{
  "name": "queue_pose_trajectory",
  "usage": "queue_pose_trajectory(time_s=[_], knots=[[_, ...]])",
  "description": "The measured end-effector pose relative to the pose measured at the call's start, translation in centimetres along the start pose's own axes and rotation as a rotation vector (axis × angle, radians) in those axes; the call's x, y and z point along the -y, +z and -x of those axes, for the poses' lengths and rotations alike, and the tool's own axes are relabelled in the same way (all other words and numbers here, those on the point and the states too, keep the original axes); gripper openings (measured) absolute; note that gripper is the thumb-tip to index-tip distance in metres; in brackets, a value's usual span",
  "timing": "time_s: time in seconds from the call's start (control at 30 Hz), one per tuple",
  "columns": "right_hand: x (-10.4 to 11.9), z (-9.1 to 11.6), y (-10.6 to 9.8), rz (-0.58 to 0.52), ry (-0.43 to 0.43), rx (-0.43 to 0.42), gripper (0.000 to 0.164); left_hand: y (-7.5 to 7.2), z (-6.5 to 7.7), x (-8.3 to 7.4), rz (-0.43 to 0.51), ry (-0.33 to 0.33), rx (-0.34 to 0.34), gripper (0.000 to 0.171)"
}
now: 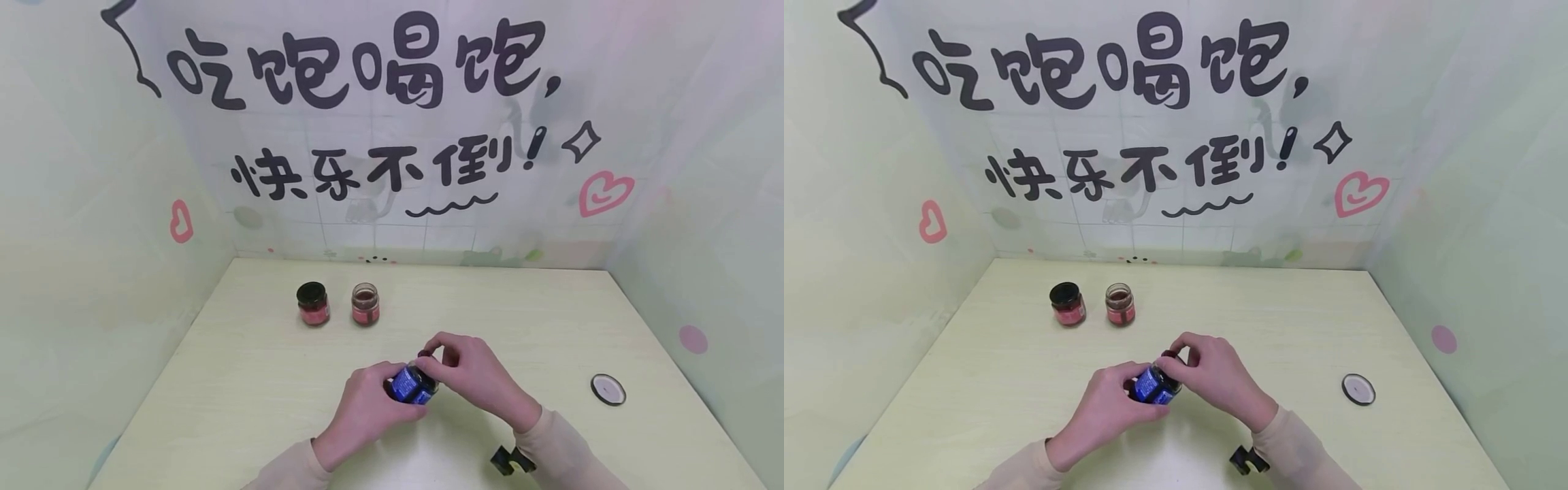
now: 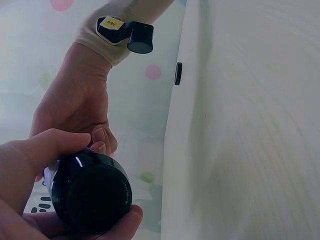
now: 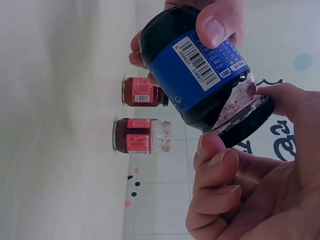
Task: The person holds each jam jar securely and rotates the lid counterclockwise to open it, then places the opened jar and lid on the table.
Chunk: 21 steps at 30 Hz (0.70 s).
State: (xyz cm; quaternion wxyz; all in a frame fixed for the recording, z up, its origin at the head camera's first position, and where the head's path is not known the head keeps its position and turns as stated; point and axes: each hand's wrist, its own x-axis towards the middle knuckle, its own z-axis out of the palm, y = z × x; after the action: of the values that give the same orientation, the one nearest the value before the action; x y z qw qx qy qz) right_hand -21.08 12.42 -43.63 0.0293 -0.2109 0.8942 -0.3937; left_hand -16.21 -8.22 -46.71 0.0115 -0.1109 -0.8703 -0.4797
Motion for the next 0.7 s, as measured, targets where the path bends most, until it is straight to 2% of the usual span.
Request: queue_pose_trajectory(time_s=[0.7], knots=[[-0.29, 0.29, -0.25, -0.037, -0.067, 0.068, 0.021, 0.07, -0.17, 0.19, 0.003, -0.031, 0.012, 0.05]])
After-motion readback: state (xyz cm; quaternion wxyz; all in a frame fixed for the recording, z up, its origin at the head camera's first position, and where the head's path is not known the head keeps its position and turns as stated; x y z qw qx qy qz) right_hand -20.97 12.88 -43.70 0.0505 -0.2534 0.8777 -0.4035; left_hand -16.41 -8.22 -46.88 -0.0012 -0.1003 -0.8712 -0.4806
